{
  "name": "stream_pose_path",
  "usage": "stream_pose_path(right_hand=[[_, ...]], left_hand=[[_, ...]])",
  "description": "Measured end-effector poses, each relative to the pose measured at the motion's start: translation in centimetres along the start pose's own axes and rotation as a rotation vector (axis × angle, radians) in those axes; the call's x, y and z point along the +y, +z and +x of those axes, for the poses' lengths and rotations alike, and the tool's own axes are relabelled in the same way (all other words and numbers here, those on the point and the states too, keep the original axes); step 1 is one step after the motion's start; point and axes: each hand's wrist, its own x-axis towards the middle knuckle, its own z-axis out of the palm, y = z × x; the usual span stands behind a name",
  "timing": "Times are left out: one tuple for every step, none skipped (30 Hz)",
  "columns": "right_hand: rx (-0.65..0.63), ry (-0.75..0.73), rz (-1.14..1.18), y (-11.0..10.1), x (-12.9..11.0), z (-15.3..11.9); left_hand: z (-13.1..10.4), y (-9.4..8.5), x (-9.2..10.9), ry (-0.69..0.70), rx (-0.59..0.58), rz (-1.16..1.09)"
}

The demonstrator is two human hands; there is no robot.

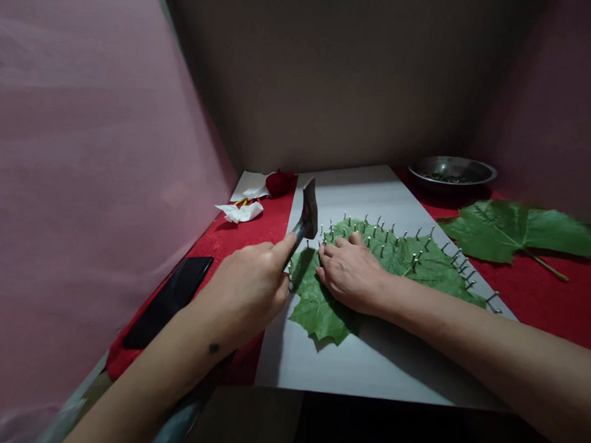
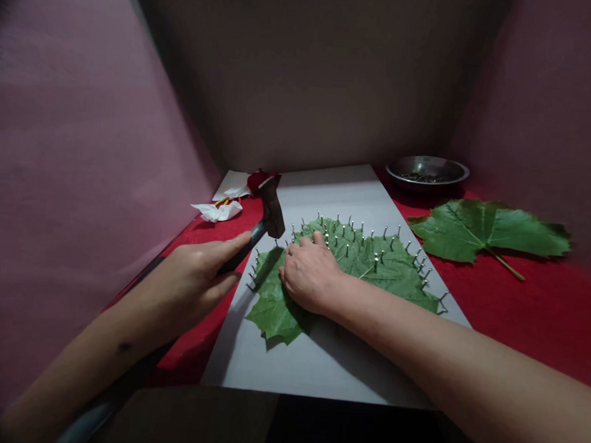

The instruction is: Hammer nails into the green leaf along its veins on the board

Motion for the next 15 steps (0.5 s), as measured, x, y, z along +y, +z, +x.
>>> stream_pose_path(right_hand=[[-0.003, -0.004, 0.003, 0.0, 0.0, 0.0], [-0.005, -0.006, 0.004, -0.1, 0.0, 0.0], [-0.004, -0.005, 0.003, 0.0, 0.1, 0.0], [-0.001, -0.003, 0.002, 0.0, 0.1, 0.0], [0.003, -0.001, 0.003, 0.0, 0.1, 0.0], [0.007, 0.001, 0.006, 0.0, 0.1, 0.0], [0.011, 0.004, 0.011, 0.1, 0.1, 0.0], [0.013, 0.006, 0.016, 0.1, 0.1, 0.0], [0.015, 0.008, 0.02, 0.1, 0.1, 0.0], [0.015, 0.01, 0.026, 0.1, 0.1, 0.0], [0.014, 0.01, 0.03, 0.1, 0.1, 0.0], [0.013, 0.01, 0.034, 0.1, 0.1, 0.0], [0.011, 0.009, 0.037, 0.0, 0.1, 0.0], [0.009, 0.009, 0.038, 0.0, 0.1, 0.0], [0.006, 0.011, 0.037, 0.0, 0.1, 0.0]], left_hand=[[-0.1, -0.3, 0.1, 0.0, 0.036, 0.019], [-0.2, -0.6, 0.2, 0.003, 0.083, 0.036], [-0.3, -0.7, 0.4, 0.008, 0.127, 0.045], [-0.4, -0.7, 0.6, 0.015, 0.163, 0.048], [-0.5, -0.6, 0.7, 0.022, 0.179, 0.045], [-0.5, -0.4, 0.7, 0.03, 0.165, 0.039], [-0.5, -0.1, 0.7, 0.032, 0.125, 0.032], [-0.5, 0.2, 0.6, 0.028, 0.075, 0.027], [-0.4, 0.5, 0.4, 0.022, 0.025, 0.022], [-0.4, 0.6, 0.2, 0.016, -0.008, 0.017], [-0.5, 0.6, 0.0, 0.009, -0.019, 0.015], [-0.6, 0.5, -0.2, 0.005, -0.003, 0.013], [-0.7, 0.3, -0.3, 0.008, 0.032, 0.006], [-0.9, 0.1, -0.3, 0.019, 0.08, -0.007], [-1.1, -0.1, -0.3, 0.034, 0.134, -0.026]])
